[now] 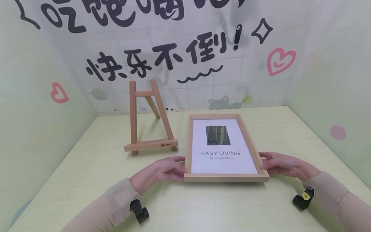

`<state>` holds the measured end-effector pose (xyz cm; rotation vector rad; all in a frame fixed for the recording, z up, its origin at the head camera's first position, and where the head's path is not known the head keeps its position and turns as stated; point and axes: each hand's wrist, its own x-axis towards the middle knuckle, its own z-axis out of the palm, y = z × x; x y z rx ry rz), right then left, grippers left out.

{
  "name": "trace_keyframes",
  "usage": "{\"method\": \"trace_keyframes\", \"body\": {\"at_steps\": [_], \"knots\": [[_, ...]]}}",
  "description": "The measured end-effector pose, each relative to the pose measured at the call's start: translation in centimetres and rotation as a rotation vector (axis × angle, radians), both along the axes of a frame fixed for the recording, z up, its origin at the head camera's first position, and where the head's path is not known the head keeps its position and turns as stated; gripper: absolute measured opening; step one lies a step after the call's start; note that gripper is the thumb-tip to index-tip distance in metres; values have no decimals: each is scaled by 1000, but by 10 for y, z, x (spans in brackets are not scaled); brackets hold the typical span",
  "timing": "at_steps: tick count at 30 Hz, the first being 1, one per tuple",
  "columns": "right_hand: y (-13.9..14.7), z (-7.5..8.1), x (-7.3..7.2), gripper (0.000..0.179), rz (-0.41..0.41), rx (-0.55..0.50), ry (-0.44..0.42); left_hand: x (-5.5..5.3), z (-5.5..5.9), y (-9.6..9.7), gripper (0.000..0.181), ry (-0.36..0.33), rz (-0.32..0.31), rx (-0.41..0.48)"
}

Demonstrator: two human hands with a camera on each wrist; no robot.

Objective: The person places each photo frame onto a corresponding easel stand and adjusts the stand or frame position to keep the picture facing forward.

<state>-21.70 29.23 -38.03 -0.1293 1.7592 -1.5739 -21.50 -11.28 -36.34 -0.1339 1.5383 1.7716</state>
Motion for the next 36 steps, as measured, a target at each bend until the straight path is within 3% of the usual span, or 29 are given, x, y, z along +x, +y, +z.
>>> {"method": "trace_keyframes", "body": {"at_steps": [5,14,26,36], "knots": [[-1,2,0,86,7,29,42,1,-2,1,71,-1,-2,10],[0,4,1,85,41,18,137,3,-7,2,73,61,25,-11],[0,12,3,84,31,73,201,4,-2,2,72,104,16,-29],[-1,15,5,85,31,33,247,5,3,1,75,182,20,-40]]}}
